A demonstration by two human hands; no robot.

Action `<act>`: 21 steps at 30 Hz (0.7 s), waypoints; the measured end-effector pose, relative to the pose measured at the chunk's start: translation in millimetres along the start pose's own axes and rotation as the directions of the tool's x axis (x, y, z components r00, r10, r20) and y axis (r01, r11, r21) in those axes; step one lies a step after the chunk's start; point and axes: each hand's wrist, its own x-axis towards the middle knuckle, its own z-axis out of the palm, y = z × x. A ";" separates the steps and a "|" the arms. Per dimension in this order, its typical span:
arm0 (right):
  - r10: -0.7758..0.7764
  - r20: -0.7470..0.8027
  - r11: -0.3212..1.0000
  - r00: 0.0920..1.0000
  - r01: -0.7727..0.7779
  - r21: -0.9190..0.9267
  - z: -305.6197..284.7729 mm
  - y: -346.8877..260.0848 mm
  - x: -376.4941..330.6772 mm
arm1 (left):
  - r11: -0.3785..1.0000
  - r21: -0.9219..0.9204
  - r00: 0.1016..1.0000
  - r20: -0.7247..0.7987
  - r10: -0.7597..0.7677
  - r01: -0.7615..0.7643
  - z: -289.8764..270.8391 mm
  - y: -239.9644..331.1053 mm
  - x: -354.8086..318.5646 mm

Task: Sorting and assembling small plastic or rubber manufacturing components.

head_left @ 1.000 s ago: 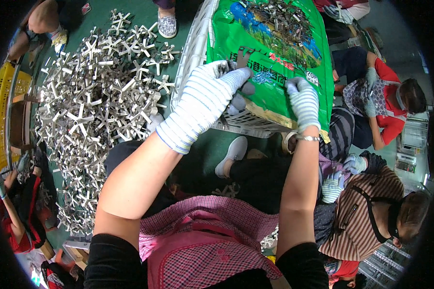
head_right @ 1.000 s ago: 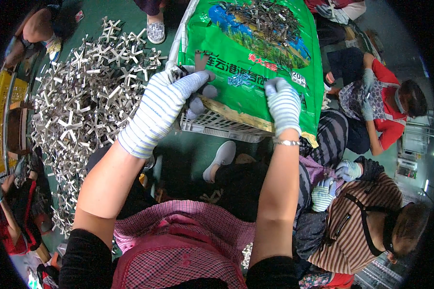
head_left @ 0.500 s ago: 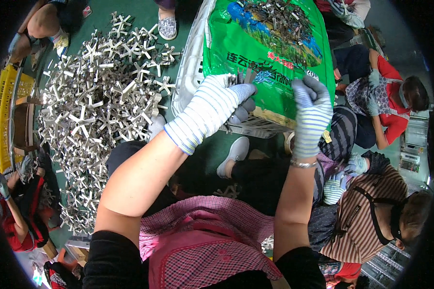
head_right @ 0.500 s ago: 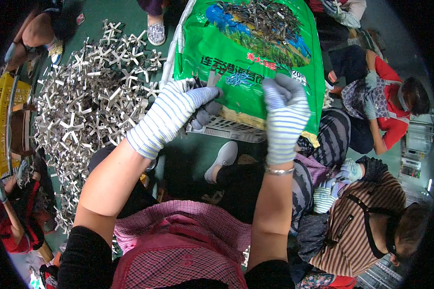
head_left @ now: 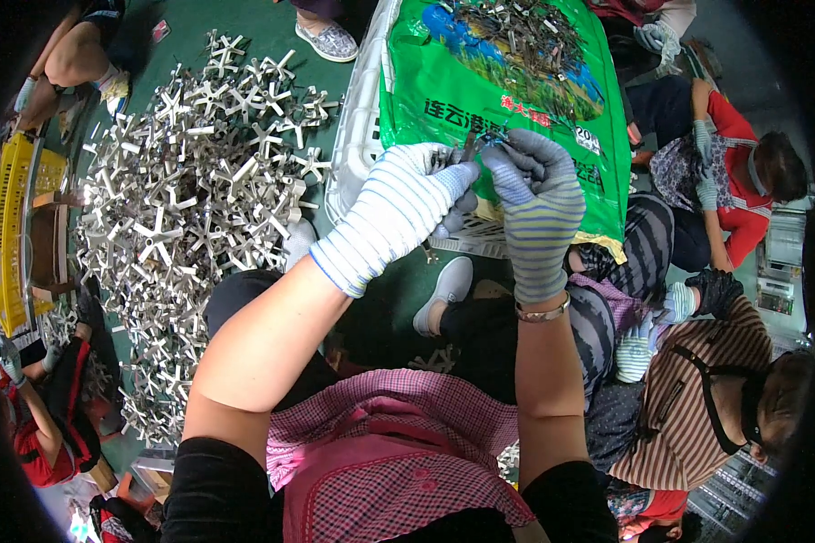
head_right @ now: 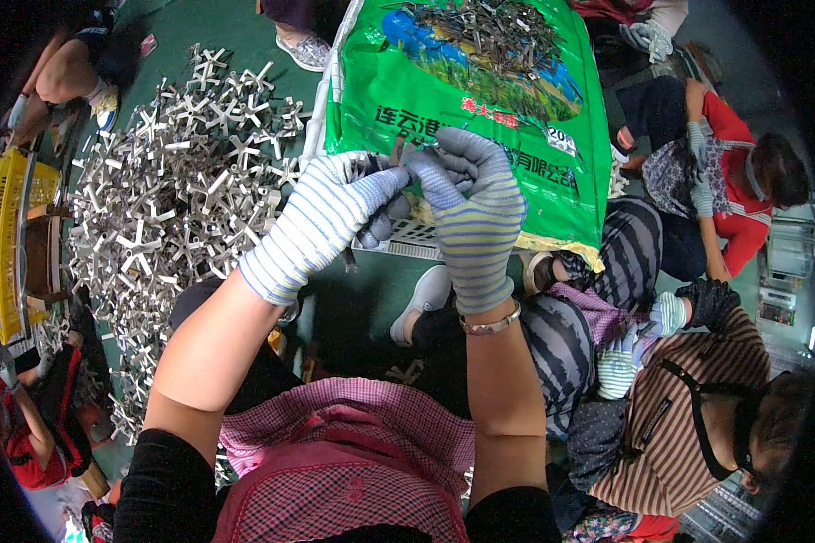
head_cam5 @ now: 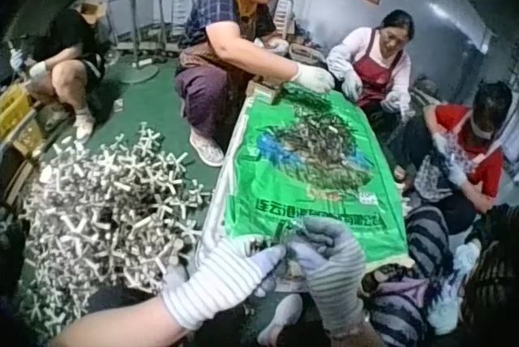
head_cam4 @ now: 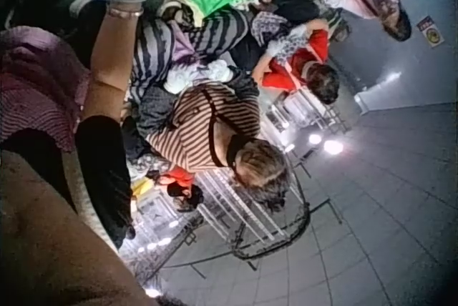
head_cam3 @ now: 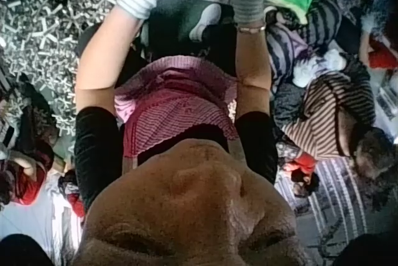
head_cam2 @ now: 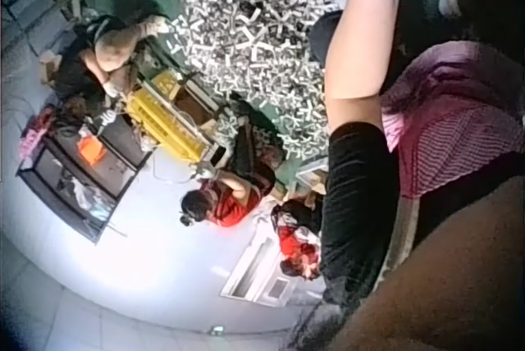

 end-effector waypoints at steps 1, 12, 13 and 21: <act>-0.004 0.012 1.000 1.000 0.003 0.030 2.6 0.3 -0.2 | 1.000 0.008 1.000 -0.009 0.013 -0.013 -0.8 -0.4 -1.1; -0.019 -0.034 0.998 0.999 0.021 0.065 7.6 3.5 1.1 | 0.967 0.216 0.989 -0.028 0.144 -0.134 -4.3 -4.8 0.9; -0.015 -0.038 0.995 0.999 0.019 0.099 8.7 5.0 1.8 | 0.957 0.249 0.987 -0.019 0.157 -0.147 -4.0 -4.8 1.1; 0.051 0.020 0.998 0.998 -0.051 0.022 9.9 7.1 3.1 | 0.959 0.238 0.988 0.042 0.147 -0.152 -4.5 -2.9 -2.8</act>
